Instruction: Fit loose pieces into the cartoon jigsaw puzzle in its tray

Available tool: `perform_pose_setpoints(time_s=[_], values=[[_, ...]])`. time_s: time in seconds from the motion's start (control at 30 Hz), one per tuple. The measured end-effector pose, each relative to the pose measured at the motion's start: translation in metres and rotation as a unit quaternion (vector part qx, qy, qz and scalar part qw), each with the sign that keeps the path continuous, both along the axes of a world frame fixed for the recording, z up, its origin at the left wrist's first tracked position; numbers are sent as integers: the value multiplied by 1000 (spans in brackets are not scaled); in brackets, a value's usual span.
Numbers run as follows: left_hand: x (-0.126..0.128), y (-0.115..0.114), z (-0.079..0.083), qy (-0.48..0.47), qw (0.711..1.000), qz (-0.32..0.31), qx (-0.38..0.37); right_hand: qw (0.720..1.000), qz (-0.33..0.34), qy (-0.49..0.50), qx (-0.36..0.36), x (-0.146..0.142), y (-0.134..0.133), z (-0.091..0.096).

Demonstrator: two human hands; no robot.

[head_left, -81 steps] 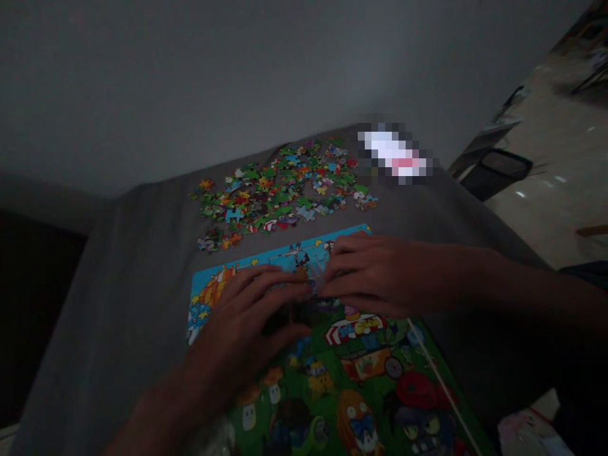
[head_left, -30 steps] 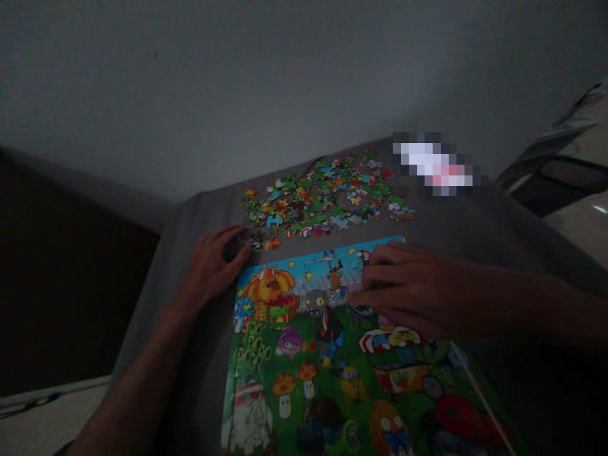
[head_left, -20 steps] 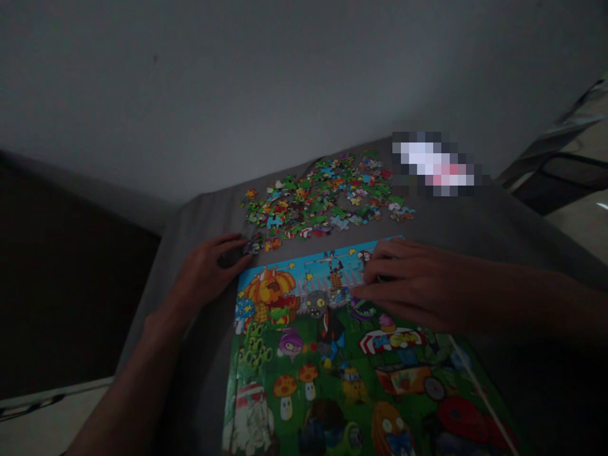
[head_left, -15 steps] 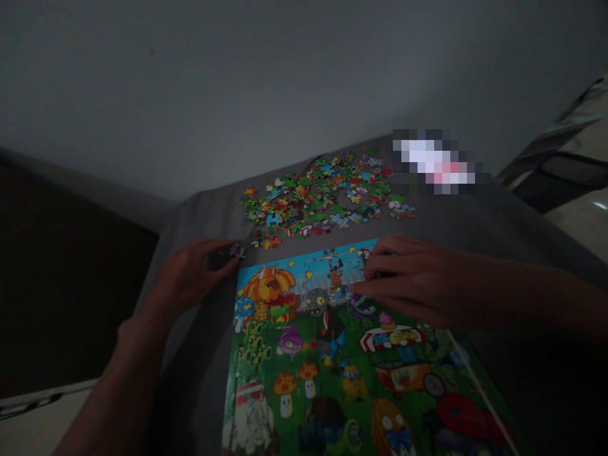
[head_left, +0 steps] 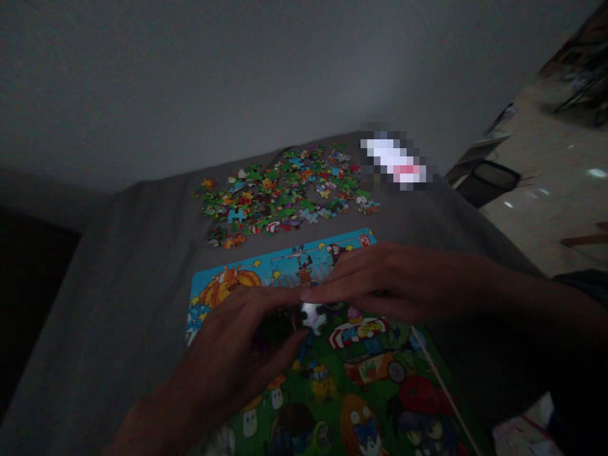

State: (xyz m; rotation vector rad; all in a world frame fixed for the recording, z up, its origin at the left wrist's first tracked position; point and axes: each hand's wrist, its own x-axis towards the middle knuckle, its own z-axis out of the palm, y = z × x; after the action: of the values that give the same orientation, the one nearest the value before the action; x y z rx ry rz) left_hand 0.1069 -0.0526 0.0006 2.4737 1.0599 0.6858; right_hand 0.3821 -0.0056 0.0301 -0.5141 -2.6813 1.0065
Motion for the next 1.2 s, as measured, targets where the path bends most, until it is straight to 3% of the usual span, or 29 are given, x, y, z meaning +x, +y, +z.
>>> perform_pose_setpoints(time_s=[0.27,0.4,0.5,0.63,0.8,1.2], values=[[7,4,-10,-34,999,9,18,998,-28,13,-51,-3,4,-6],[6,7,-9,-1,999,11,39,995,-51,36,-78,-3,8,-7],[2,9,-7,66,994,2,91,997,-50,9,-54,1,12,-7],[-2,5,-6,127,980,-58,145,998,-40,-34,-21,5,14,-8],[0,-2,-7,150,971,-116,144,998,-20,-50,-12,4,12,-10],[3,-3,-11,187,959,-137,166,991,-19,-107,75,5,5,-13]])
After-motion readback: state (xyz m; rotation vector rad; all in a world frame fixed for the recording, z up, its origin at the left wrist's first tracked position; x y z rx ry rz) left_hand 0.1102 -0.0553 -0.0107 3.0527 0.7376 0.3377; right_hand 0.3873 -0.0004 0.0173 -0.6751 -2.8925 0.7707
